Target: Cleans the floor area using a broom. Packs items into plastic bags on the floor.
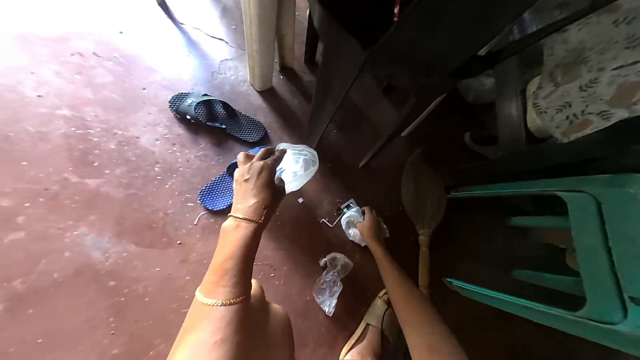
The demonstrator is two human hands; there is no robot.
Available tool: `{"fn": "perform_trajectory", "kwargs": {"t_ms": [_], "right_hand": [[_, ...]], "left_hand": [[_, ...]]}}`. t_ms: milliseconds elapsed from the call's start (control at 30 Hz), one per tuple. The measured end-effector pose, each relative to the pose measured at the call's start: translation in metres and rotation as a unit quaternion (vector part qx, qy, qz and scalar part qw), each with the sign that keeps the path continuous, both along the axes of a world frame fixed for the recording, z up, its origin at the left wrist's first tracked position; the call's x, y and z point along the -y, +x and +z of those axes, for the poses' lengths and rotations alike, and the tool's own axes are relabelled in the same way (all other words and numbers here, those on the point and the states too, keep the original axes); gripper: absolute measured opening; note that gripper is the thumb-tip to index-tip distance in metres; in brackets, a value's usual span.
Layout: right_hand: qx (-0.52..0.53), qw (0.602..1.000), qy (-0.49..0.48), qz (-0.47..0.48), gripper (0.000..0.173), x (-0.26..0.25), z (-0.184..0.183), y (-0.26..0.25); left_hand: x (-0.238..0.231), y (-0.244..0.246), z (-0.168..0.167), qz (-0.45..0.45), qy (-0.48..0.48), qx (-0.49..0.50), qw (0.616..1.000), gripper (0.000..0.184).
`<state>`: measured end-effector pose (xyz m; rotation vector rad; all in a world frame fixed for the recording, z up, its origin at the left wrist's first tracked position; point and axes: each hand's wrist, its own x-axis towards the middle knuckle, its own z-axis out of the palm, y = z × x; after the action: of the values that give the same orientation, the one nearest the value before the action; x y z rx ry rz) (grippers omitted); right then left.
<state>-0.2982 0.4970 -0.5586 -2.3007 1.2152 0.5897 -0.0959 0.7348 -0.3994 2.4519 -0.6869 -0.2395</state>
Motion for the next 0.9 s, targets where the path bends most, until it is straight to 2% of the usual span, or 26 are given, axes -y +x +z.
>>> {"fn": "perform_trajectory", "kwargs": {"t_ms": [100,267,367,467,533,633,700,767,833,900], "right_hand": [[-0.029,1.0,-0.009,-0.009,0.054,0.001,0.004,0.009],[-0.018,0.999,-0.014,0.031,0.047,-0.005,0.002,0.008],[0.004,0.998,0.03,0.056,0.051,0.005,0.015,0.01],[0.073,0.987,0.137,0.049,0.061,0.018,0.058,0.015],[0.063,0.962,0.241,0.109,0.071,0.024,0.077,0.013],[0.008,0.881,0.387,0.272,0.097,0.012,0.07,-0.006],[-0.063,0.851,0.376,0.36,0.104,-0.024,0.063,-0.024],[-0.147,0.852,0.275,0.421,0.095,-0.06,0.05,-0.044],[-0.14,0.857,0.181,0.462,0.069,-0.078,0.027,-0.064],[-0.128,0.863,0.148,0.466,0.048,-0.082,0.021,-0.064]], "left_hand": [[0.005,-0.003,0.005,-0.001,-0.004,-0.02,1.0,0.057],[0.001,-0.007,0.005,-0.013,0.004,-0.034,0.999,0.062],[-0.001,-0.006,0.003,-0.007,0.013,-0.031,0.999,0.062],[-0.004,-0.001,0.0,-0.004,0.031,-0.027,0.999,0.063],[-0.007,0.002,0.0,0.002,0.047,-0.034,0.998,0.067],[-0.006,0.004,-0.003,0.003,0.043,-0.043,0.998,0.07],[-0.004,0.005,-0.005,-0.001,0.039,-0.059,0.997,0.073],[-0.004,0.007,-0.006,-0.004,0.033,-0.074,0.997,0.075],[-0.007,0.008,-0.004,-0.007,0.038,-0.091,0.995,0.08],[-0.008,0.008,-0.002,-0.009,0.05,-0.105,0.993,0.083]]}}
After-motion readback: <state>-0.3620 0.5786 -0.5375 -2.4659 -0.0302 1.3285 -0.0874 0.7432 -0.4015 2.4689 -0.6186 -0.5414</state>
